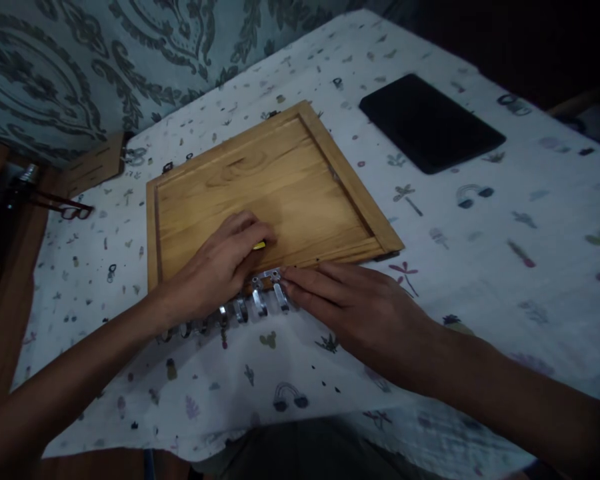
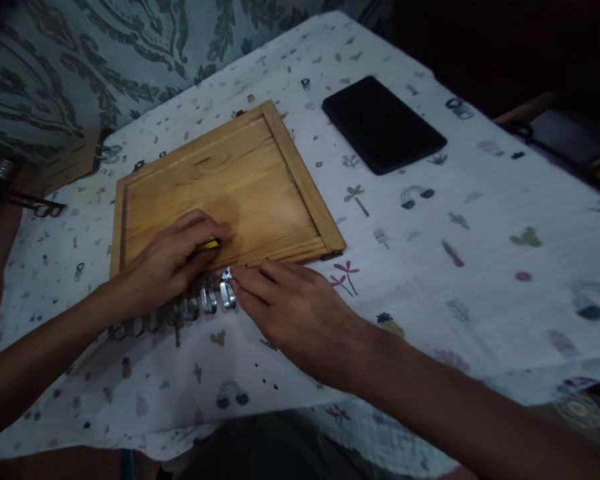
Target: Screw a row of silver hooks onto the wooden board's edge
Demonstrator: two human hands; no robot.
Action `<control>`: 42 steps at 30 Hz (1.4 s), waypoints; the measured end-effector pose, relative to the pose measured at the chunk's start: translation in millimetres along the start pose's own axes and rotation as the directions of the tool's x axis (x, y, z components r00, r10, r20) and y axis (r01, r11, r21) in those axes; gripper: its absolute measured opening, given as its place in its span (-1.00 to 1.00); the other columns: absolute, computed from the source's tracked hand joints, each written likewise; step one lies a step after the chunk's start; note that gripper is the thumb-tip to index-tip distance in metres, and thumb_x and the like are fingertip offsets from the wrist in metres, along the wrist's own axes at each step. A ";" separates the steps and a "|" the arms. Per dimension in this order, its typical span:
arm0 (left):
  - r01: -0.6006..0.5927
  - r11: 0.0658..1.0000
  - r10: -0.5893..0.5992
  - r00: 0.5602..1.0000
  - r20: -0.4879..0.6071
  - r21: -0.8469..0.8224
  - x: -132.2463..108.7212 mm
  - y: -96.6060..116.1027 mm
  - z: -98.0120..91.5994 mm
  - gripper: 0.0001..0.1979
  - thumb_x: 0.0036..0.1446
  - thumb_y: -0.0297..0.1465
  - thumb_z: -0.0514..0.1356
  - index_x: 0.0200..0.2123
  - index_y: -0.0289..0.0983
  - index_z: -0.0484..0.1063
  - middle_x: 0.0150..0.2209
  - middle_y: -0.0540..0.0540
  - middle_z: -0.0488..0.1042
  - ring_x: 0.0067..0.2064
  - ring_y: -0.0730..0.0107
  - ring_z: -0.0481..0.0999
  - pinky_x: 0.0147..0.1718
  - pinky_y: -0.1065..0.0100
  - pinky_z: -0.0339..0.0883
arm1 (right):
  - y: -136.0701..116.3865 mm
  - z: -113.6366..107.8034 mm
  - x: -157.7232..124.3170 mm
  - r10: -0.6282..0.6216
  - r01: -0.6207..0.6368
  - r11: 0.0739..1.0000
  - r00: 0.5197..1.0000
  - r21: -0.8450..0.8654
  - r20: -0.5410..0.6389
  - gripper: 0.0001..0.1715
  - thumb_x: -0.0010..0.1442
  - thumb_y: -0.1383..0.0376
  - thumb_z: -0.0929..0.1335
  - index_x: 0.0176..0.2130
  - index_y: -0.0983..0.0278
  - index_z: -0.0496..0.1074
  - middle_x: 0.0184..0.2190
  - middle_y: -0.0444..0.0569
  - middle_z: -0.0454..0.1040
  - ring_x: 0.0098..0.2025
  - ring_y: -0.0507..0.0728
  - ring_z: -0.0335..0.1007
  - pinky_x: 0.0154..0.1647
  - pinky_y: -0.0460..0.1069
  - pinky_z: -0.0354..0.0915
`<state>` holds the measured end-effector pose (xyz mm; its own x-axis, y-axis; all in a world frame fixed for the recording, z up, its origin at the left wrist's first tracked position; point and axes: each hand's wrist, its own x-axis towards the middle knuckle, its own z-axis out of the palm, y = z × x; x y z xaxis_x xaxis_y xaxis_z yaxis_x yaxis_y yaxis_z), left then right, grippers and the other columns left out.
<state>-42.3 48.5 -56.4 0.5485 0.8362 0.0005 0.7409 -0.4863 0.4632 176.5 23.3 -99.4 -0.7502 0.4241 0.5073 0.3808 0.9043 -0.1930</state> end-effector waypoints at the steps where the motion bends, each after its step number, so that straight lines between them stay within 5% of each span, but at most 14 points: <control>1: -0.008 1.000 0.008 1.000 -0.001 -0.004 -0.8 -0.2 0.0 -0.74 0.20 -0.57 0.01 -0.08 -0.32 0.38 -0.15 -0.14 0.37 -0.06 0.31 0.38 -0.09 0.28 0.30 | 0.1 -0.2 0.2 -0.001 0.001 1.000 1.000 0.004 0.004 -0.54 0.16 0.61 0.15 -0.09 0.44 0.48 -0.06 0.14 0.53 -0.19 0.17 0.46 -0.27 0.08 0.48; 12: 0.011 0.978 0.010 0.995 0.098 -0.210 -5.2 -1.3 -15.6 -0.72 0.23 -0.31 0.15 -0.03 -0.27 0.38 0.00 -0.17 0.40 0.06 0.28 0.38 0.06 0.23 0.28 | 0.5 -0.4 0.7 -0.007 0.007 1.000 1.000 -0.013 -0.010 -0.56 0.17 0.59 0.15 -0.11 0.42 0.49 -0.06 0.13 0.53 -0.23 0.15 0.44 -0.30 0.05 0.47; 19: 0.009 0.986 0.011 0.993 0.119 -0.167 -3.5 -2.7 -9.0 -0.66 0.18 -0.21 0.18 -0.04 -0.27 0.39 0.01 -0.18 0.37 0.10 0.20 0.31 0.11 0.17 0.21 | 0.8 -0.9 -1.0 -0.011 0.011 1.000 1.000 -0.012 0.012 -0.54 0.12 0.60 0.17 -0.08 0.46 0.48 -0.04 0.14 0.52 -0.21 0.17 0.44 -0.29 0.06 0.47; 37: 0.067 0.979 -0.048 0.993 0.104 -0.193 -3.4 -0.1 -7.6 -0.69 0.20 -0.21 0.17 -0.06 -0.24 0.40 -0.01 -0.16 0.40 0.07 0.23 0.34 0.09 0.18 0.23 | 0.7 0.7 -0.1 -0.007 0.006 1.000 1.000 -0.012 -0.017 -0.55 0.16 0.61 0.15 -0.10 0.44 0.49 -0.06 0.13 0.53 -0.20 0.17 0.46 -0.26 0.07 0.49; 42: 0.151 0.958 -0.175 0.982 -0.078 -0.246 -14.8 -5.6 -28.9 -0.72 0.23 -0.25 0.14 -0.04 -0.23 0.41 -0.06 -0.11 0.46 -0.01 0.32 0.43 0.01 0.30 0.27 | 1.0 0.0 -1.2 -0.007 0.007 1.000 1.000 0.000 0.002 -0.55 0.16 0.60 0.16 -0.07 0.45 0.47 -0.04 0.15 0.53 -0.16 0.18 0.46 -0.20 0.09 0.48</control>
<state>-65.8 46.2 -33.3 0.3786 0.9255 -0.0108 0.6967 -0.2773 0.6615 177.8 23.6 -100.2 -0.7539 0.4182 0.5066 0.3758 0.9071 -0.1897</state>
